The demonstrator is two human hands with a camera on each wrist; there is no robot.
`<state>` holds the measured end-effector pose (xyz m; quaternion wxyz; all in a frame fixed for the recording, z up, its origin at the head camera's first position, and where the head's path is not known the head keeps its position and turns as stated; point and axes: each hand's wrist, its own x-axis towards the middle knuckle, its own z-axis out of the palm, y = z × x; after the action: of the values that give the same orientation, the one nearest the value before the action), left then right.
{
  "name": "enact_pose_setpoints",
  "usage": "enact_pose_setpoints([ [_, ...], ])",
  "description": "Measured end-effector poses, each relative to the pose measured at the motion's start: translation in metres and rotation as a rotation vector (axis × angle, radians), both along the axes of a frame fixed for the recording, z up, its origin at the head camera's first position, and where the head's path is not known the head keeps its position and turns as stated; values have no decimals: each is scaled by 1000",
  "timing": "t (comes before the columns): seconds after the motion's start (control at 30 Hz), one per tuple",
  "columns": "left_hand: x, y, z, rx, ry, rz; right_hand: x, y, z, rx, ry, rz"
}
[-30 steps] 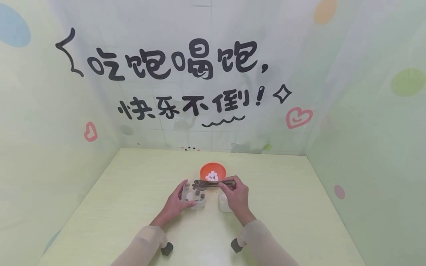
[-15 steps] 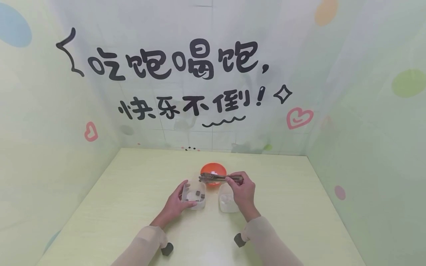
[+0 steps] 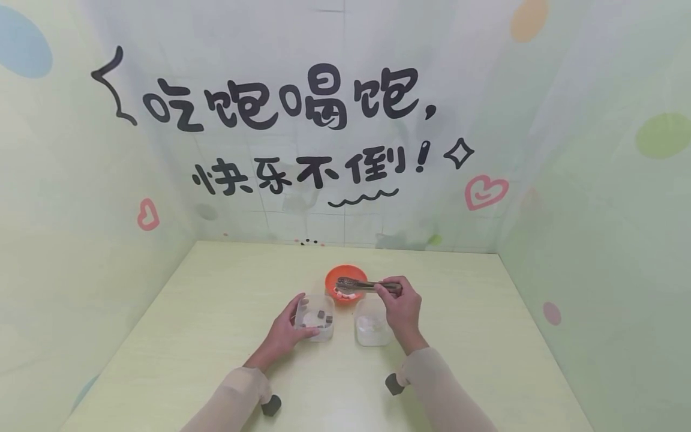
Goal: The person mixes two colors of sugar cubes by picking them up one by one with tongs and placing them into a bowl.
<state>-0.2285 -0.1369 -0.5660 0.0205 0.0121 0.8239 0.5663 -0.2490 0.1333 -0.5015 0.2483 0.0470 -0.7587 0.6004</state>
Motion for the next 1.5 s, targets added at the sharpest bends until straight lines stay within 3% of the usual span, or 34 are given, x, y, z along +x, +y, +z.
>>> enact_pose_setpoints([
  [0.3, -2, -1, -3, 4, 4, -8, 2, -2, -3, 1, -13, -9],
  [0.67, -1, -1, 0, -3, 0, -12, 14, -20, 5, -23, -14, 69],
  [1.17, -2, -3, -3, 17, 31, -32, 21, -41, -12, 96, -55, 186],
  [1.5, -1, -2, -2, 2, 30, -33, 18, -50, -18, 185, -116, 185],
])
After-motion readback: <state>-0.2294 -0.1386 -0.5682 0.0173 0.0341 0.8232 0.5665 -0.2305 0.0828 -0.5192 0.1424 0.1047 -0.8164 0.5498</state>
